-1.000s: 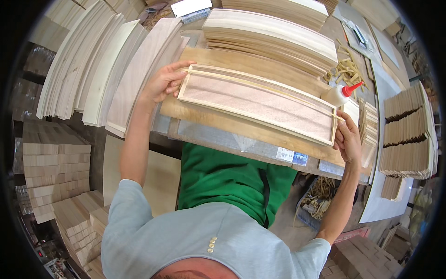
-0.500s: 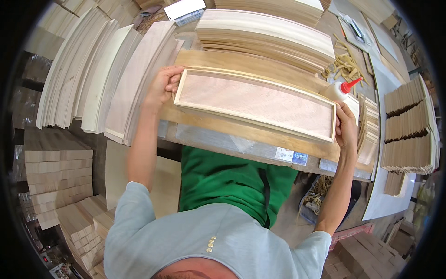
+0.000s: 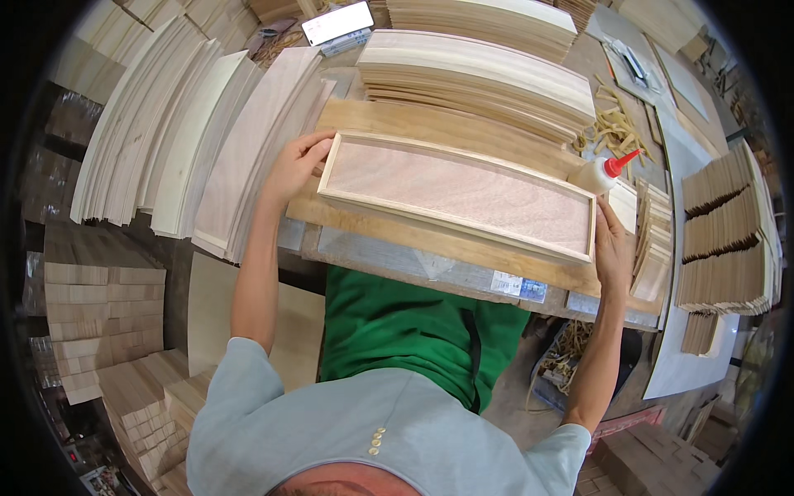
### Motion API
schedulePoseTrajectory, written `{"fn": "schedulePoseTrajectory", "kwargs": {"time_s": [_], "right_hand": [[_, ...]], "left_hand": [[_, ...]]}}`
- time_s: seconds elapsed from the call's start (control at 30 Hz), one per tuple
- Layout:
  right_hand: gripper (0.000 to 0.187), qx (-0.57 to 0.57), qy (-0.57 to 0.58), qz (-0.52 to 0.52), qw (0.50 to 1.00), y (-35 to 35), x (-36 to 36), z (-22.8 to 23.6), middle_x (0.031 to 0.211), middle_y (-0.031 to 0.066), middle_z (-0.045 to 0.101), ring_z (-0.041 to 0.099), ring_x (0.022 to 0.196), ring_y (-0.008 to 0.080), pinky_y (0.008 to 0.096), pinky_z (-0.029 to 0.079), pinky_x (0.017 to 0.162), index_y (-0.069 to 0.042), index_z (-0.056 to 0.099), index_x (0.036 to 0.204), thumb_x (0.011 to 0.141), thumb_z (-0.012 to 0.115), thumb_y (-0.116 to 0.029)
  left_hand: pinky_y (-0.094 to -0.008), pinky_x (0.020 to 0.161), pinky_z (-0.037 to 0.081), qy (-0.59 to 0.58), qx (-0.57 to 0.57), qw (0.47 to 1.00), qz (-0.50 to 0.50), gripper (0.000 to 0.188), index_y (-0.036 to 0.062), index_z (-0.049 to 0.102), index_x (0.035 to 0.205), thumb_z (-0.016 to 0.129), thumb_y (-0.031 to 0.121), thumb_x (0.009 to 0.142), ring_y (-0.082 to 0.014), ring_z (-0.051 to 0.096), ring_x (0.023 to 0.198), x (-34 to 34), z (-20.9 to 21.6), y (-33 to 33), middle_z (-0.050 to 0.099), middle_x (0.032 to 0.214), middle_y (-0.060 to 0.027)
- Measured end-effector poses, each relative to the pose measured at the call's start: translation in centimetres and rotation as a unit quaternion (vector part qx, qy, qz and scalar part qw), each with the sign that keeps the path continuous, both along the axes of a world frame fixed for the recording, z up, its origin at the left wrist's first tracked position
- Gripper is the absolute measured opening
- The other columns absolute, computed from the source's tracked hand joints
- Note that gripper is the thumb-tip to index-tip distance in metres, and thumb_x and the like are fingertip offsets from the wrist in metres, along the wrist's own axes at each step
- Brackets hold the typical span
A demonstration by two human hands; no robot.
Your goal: The recorder applies glue to wooden slats and assembles them into rectangular boxes at a workshop bench.
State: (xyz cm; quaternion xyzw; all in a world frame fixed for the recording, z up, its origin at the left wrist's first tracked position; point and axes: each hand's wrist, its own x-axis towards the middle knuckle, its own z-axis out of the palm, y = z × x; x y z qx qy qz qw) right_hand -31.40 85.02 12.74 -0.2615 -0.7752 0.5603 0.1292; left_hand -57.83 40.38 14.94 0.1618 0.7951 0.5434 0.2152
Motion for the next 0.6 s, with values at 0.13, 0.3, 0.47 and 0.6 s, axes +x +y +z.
{"fn": "schedulePoseTrajectory", "kwargs": {"time_s": [0.13, 0.3, 0.47, 0.6], "right_hand": [[0.054, 0.056, 0.013, 0.003, 0.998, -2.6, 0.1, 1.4, 0.132, 0.0163, 0.050, 0.048, 0.122, 0.0195, 0.0311, 0.035, 0.104, 0.000, 0.038, 0.141, 0.101, 0.038, -0.037], [0.059, 0.084, 0.040, 0.048, 0.994, -4.4, 0.9, 2.8, 0.145, 0.0163, 0.037, 0.034, 0.135, 0.0221, 0.0334, 0.025, 0.111, -0.001, 0.030, 0.145, 0.102, 0.031, -0.042], [0.054, 0.205, 0.034, 0.053, 0.977, -3.3, 1.0, 0.4, 0.153, 0.0147, 0.025, 0.017, 0.143, 0.0237, 0.0315, 0.011, 0.115, 0.002, 0.025, 0.145, 0.100, 0.036, -0.027], [0.065, -0.043, 0.034, -0.001, 0.998, -4.2, 0.5, 2.0, 0.149, 0.0182, 0.030, 0.032, 0.136, 0.0288, 0.0377, 0.027, 0.110, -0.004, 0.027, 0.146, 0.099, 0.034, -0.048]], "left_hand": [[-0.0295, 0.092, 0.045, 0.036, 0.052, 0.998, -0.001, 0.049, 0.0040, 0.038, 0.141, 0.050, 0.023, 0.097, -0.0193, 0.054, 0.114, 2.2, -0.1, 0.1, 0.051, 0.131, -0.0128], [-0.0328, 0.108, 0.030, 0.132, 0.093, 0.982, -0.099, 0.056, 0.0054, 0.030, 0.145, 0.052, 0.022, 0.096, -0.0223, 0.037, 0.131, 2.9, -1.5, 0.9, 0.038, 0.144, -0.0134], [-0.0312, 0.110, 0.025, 0.105, 0.086, 0.987, -0.080, 0.055, 0.0058, 0.030, 0.146, 0.050, 0.025, 0.097, -0.0192, 0.031, 0.135, 3.3, -0.9, 1.2, 0.037, 0.144, -0.0126], [-0.0337, 0.108, 0.029, 0.033, 0.179, 0.983, -0.023, 0.056, 0.0069, 0.025, 0.148, 0.039, 0.035, 0.101, -0.0217, 0.037, 0.131, 3.0, -2.3, -0.7, 0.036, 0.145, -0.0126]]}}
